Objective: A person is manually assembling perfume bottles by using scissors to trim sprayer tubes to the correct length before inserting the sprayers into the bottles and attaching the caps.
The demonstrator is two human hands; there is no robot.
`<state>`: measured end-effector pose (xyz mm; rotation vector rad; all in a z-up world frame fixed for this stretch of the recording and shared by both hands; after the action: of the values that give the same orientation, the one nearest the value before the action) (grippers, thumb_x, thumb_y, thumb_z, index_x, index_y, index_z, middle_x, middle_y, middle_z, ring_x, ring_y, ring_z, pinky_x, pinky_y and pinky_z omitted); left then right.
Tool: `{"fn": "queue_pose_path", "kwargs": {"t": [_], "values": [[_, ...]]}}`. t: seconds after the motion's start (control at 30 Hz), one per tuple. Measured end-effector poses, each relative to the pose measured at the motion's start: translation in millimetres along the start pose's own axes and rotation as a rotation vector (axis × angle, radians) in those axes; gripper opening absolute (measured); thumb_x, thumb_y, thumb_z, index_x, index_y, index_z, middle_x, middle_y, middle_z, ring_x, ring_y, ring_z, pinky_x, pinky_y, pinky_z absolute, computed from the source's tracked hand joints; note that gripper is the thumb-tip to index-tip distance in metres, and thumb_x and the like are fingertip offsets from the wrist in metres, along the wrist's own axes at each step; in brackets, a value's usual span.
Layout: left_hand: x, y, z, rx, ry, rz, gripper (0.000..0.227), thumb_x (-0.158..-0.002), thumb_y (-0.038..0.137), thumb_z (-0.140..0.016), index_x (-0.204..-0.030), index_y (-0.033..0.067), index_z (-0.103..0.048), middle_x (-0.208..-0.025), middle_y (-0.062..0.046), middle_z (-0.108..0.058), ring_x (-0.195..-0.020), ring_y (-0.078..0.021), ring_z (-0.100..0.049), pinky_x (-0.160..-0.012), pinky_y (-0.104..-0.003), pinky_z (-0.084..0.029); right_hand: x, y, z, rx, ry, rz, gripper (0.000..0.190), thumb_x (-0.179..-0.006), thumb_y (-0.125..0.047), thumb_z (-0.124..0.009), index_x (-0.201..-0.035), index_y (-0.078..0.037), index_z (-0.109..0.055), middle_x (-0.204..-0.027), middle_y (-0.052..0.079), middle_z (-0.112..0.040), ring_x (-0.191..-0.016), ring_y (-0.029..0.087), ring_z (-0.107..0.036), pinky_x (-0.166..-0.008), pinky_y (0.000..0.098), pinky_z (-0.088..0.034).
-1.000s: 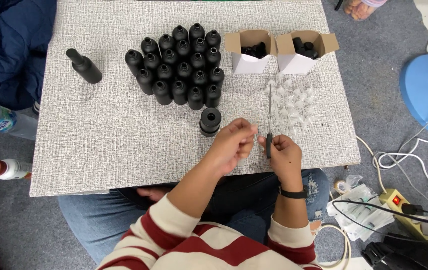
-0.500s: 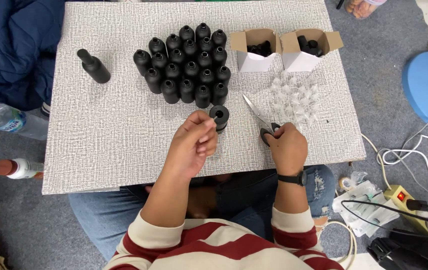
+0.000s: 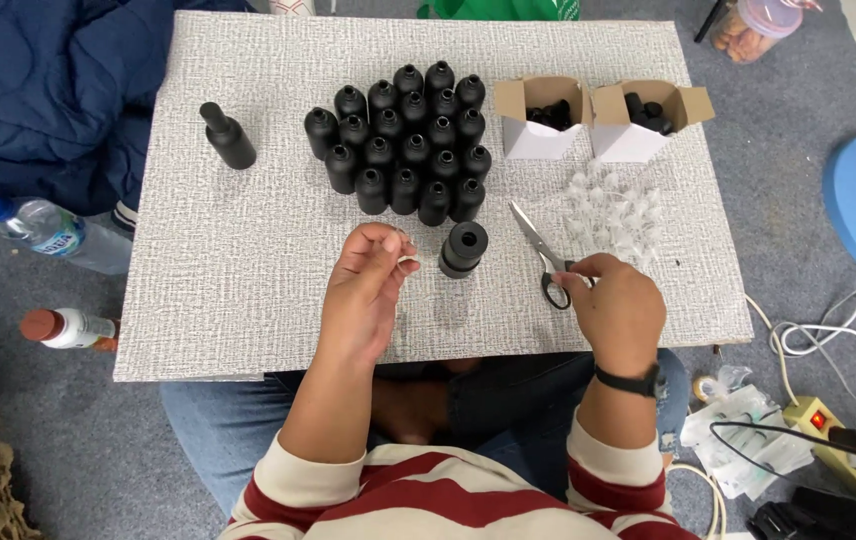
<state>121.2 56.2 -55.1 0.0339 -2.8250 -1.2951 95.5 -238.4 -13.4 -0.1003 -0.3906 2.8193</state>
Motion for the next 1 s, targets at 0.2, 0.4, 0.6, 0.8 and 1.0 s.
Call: {"fn": "queue_pose_path", "kwargs": {"t": [0.2,0.4,0.6,0.8,1.0], "values": [[-2,-7,-29,0.341,-0.223,-0.065,0.007,-0.102,0.016,-0.06,-0.097,0.0119,-0.062,-0.089,0.001,-0.047,-0.09,-0.0135,-0.055,-0.088,-0.033,-0.054,21,-111,29,-0.788,-0.344,0.385,0.041,-0.086,-0.006,-0.076,-0.127,-0.005,-0.07,-0.12,0.021,-0.074,-0.12,0.042,-0.067,-0.099,0.0502,-0.056],[3,12,-64,0.383,-0.318,-0.172,0.008,-0.1,0.011,-0.062,-0.093,0.0082,-0.066,-0.09,-0.002,-0.046,-0.092,-0.0162,-0.058,-0.093,-0.04,-0.059,21,-138,10,-1.04,-0.558,0.553,0.028,-0.097,-0.009,-0.061,-0.119,0.007,-0.066,-0.107,0.026,-0.073,-0.103,0.038,-0.074,-0.091,0.0504,-0.061],[3,17,-82,0.136,-0.369,-0.246,0.006,-0.094,0.009,-0.069,-0.091,0.0041,-0.07,-0.092,-0.006,-0.052,-0.094,-0.0152,-0.061,-0.098,-0.039,-0.057,-21,-91,-46,-1.696,-0.59,0.294,0.048,-0.104,-0.038,-0.052,-0.125,0.004,-0.061,-0.104,0.021,-0.073,-0.08,0.024,-0.072,-0.068,0.0328,-0.059],[-13,9,-93,-0.161,-0.468,-0.31,0.004,-0.086,0.001,-0.076,-0.089,0.0003,-0.074,-0.088,-0.01,-0.056,-0.088,-0.0164,-0.062,-0.092,-0.038,-0.056,-40,-57,-87,-1.838,-0.606,0.143,0.043,-0.105,-0.037,-0.052,-0.128,-0.002,-0.061,-0.105,0.019,-0.073,-0.074,0.019,-0.066,-0.062,0.0282,-0.05],[-10,7,-125,-0.458,-0.723,-0.239,0.011,-0.08,0.002,-0.083,-0.09,0.0047,-0.079,-0.086,-0.008,-0.065,-0.085,-0.0151,-0.065,-0.087,-0.032,-0.057,-51,-34,-96,-1.971,-0.531,0.023,0.014,-0.101,-0.02,-0.062,-0.107,-0.007,-0.061,-0.094,0.009,-0.069,-0.068,0.014,-0.06,-0.059,0.0248,-0.049]]}}
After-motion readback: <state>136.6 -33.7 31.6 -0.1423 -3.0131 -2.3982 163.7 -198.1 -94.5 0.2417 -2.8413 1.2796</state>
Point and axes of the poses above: each hand's wrist, its own x-axis away from the middle knuckle, its own z-axis out of the back of the hand, y = z × x, the point moved 10 cm from there along -x, towards the middle knuckle
